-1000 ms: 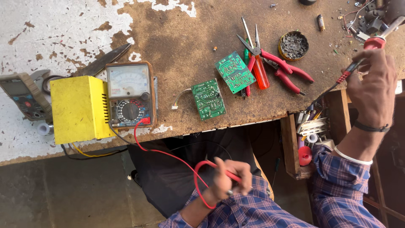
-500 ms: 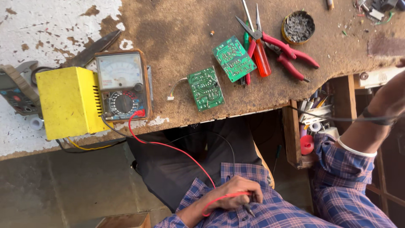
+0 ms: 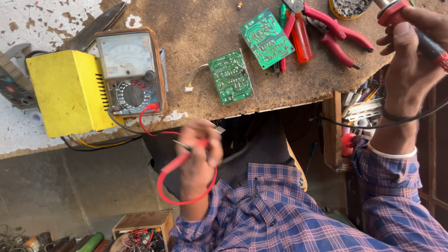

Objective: The person uses a soldering iron and solder wire to attach components to a green circuit board. They also use multimeter probes to test connections on the board while seated at a workbench.

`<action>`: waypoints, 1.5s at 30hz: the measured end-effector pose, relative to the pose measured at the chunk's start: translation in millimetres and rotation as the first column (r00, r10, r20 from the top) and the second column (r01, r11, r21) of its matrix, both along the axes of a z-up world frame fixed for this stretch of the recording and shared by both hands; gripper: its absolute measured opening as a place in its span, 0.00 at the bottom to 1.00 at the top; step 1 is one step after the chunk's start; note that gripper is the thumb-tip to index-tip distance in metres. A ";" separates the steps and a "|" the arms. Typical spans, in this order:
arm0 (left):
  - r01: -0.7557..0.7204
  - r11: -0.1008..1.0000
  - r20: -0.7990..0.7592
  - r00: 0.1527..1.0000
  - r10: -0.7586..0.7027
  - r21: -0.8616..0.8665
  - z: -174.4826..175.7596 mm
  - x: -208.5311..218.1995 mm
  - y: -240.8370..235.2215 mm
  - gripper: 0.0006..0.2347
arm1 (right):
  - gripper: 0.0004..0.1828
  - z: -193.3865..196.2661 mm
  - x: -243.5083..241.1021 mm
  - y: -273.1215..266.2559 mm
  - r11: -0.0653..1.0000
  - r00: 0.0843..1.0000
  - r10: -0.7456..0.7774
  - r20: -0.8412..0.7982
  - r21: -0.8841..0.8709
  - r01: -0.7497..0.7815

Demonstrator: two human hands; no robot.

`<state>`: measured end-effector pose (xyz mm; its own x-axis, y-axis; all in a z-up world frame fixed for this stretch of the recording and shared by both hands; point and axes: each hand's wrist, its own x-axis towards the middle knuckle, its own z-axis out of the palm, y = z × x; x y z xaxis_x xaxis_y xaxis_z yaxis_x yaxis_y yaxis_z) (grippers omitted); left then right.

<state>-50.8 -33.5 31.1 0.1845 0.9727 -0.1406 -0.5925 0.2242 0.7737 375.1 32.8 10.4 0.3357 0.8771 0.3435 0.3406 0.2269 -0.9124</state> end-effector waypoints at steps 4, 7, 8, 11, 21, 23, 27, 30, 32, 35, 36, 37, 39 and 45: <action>-0.185 0.983 -0.179 0.966 0.185 0.018 25.0 -14.7 36.4 0.13 | 0.14 8.7 -10.7 6.6 0.999 0.998 0.033 0.061 -0.007 -0.033; -0.219 0.974 -0.219 0.949 0.228 0.065 30.7 -13.0 51.9 0.12 | 0.13 12.9 -17.3 8.8 0.998 0.994 0.035 0.103 -0.047 -0.030; -0.200 0.977 -0.325 0.921 0.215 0.078 31.1 -11.3 54.4 0.11 | 0.12 12.7 -19.4 8.4 0.998 0.994 0.037 0.106 -0.057 -0.031; -0.115 0.965 -0.624 0.744 0.240 0.234 27.1 0.1 61.4 0.08 | 0.12 8.6 -21.5 7.9 0.998 0.992 0.062 0.108 -0.039 -0.058; 0.076 0.913 -0.840 0.429 0.332 0.400 8.5 21.9 84.8 0.07 | 0.27 -6.3 -16.1 -7.2 0.994 0.994 0.108 0.022 -0.012 -0.108; 0.064 0.932 -0.840 0.459 0.290 0.357 7.4 21.4 85.8 0.07 | 0.25 -1.8 -29.2 -13.1 0.980 0.980 0.197 -0.035 0.002 -0.197; -0.013 0.960 -0.807 0.538 0.243 0.280 4.0 21.0 83.5 0.06 | 0.22 12.0 -58.2 -13.4 0.890 0.884 0.456 -0.100 0.051 -0.453; -0.057 0.927 -0.789 0.507 0.346 0.370 1.0 23.2 79.6 0.06 | 0.19 21.6 -75.0 -6.3 0.855 0.855 0.514 -0.066 -0.042 -0.517; -0.066 0.906 -0.773 0.497 0.393 0.418 -0.3 23.7 77.7 0.06 | 0.17 27.0 -83.2 -4.6 0.836 0.841 0.541 0.010 -0.108 -0.537; -0.060 0.908 -0.767 0.513 0.385 0.415 -0.5 22.9 76.8 0.07 | 0.16 32.3 -90.6 -5.2 0.808 0.798 0.587 0.136 -0.163 -0.566; -0.053 0.911 -0.782 0.494 0.380 0.408 -0.5 22.5 77.1 0.07 | 0.15 32.6 -92.6 -5.0 0.809 0.797 0.585 0.150 -0.177 -0.560; -0.047 0.915 -0.797 0.475 0.374 0.401 -0.4 22.0 77.4 0.07 | 0.15 32.8 -93.7 -4.2 0.811 0.798 0.582 0.156 -0.182 -0.556; -0.047 0.911 -0.801 0.459 0.384 0.409 -0.9 21.6 76.9 0.07 | 0.16 31.3 -95.3 -1.6 0.811 0.797 0.583 0.159 -0.184 -0.556; -0.043 0.885 -0.772 0.470 0.428 0.464 -5.5 22.3 76.1 0.08 | 0.16 29.9 -93.9 2.4 0.811 0.811 0.582 0.068 -0.121 -0.572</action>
